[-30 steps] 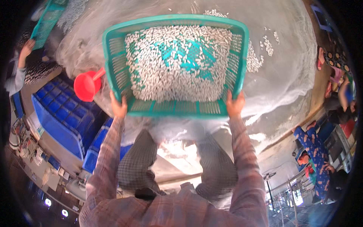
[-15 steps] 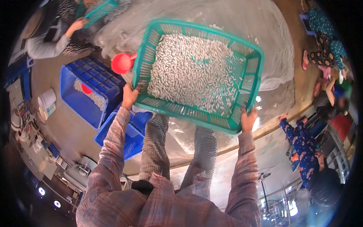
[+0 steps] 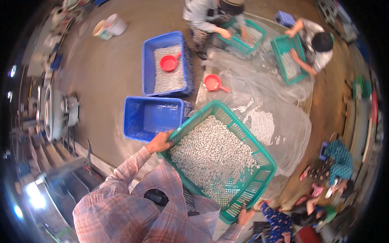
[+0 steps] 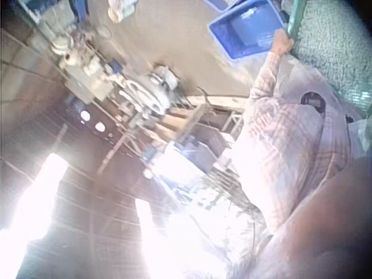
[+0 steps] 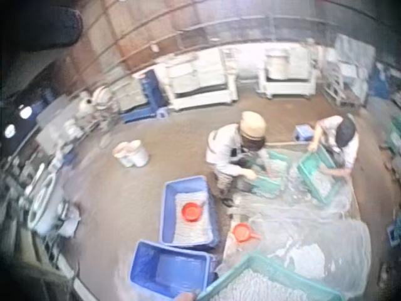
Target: The person sits and sifts white pellets in a green basket by hand, then pours them into a machine hopper. The person uses a red scoop to transfer pellets from a blue bin into the basket and continues sifting.
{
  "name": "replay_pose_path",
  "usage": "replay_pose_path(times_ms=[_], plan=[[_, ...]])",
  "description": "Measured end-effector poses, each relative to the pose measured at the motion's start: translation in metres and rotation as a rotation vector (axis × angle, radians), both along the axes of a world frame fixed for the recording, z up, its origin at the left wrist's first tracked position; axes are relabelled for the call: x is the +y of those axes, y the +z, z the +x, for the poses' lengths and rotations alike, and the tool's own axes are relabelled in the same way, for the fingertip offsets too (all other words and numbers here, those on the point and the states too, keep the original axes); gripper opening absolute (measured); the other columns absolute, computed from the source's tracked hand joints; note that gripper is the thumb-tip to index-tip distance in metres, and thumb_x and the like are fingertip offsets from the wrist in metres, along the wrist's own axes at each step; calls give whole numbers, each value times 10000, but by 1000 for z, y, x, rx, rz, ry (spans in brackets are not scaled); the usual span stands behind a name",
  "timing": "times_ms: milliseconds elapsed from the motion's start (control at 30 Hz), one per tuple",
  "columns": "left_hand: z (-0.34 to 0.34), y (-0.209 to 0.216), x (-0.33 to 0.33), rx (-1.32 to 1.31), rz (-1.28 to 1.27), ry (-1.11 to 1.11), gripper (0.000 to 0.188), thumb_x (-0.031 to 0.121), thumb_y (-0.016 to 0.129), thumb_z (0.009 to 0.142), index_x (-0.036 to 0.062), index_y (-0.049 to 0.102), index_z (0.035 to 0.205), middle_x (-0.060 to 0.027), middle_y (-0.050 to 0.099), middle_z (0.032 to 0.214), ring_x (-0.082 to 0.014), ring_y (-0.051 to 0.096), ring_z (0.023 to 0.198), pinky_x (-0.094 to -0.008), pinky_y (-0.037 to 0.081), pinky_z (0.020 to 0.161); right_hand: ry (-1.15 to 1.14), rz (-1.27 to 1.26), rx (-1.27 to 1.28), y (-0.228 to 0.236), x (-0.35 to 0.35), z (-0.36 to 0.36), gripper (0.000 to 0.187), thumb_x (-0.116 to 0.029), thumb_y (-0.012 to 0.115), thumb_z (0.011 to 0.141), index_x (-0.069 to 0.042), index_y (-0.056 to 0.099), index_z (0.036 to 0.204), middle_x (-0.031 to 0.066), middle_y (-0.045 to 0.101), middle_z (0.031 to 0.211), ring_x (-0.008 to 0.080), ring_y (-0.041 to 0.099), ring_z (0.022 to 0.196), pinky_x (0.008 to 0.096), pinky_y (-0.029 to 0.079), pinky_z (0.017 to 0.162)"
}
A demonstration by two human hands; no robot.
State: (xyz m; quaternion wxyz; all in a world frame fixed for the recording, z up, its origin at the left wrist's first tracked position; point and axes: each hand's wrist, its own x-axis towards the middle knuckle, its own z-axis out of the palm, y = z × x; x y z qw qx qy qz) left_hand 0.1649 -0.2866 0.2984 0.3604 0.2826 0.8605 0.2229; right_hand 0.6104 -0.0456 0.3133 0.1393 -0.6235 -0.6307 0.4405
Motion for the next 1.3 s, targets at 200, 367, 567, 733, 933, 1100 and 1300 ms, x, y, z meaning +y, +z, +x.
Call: replay_pose_path(times_ms=[200,367,567,733,933,1100,1300], plan=[[37,71,-64,136,-15,162,421,106,614,751,-15,519,1143,-297,625,892,-465,593,885,-502,472,767,326,-105,-76,14,32,1,328,63,637,681,50,606,1008,125,647,930,222,589,814,324,454,781],[75,76,-117,106,-46,334,377,117,623,730,1,574,1085,-284,634,892,-458,602,870,-495,480,757,373,-138,127,39,30,-6,442,100,608,691,55,567,1129,120,642,947,202,602,839,312,469,794],[80,60,-255,-73,-51,546,469,78,601,687,17,592,1152,-269,652,933,-389,651,875,-423,512,775,801,-39,-29,71,-6,-121,426,41,637,703,52,594,1126,103,656,937,192,613,830,319,478,769],[35,65,-428,55,228,938,534,15,596,670,-3,586,1203,-130,684,1013,-179,631,940,-304,480,853,834,-117,230,60,-166,-298,392,71,584,719,61,590,1111,72,652,927,122,583,802,260,460,730],[41,93,-533,86,268,1171,598,-32,542,641,-26,568,1238,-71,663,1039,-154,600,944,-270,462,858,1040,-151,286,60,-260,-394,439,96,579,745,86,556,1183,104,668,998,139,625,888,258,482,785],[54,108,-671,210,385,1300,598,-28,539,631,-32,577,1227,-60,665,998,-126,584,924,-265,461,845,1136,-191,360,73,-405,-450,462,117,552,727,87,558,1188,107,666,1030,146,628,912,265,487,813],[10,57,-728,168,330,1461,573,-64,546,602,-19,632,1167,-22,653,928,-123,585,840,-262,479,764,1423,93,436,39,-467,-589,403,54,567,633,35,648,1027,153,690,920,204,654,866,337,496,802]])
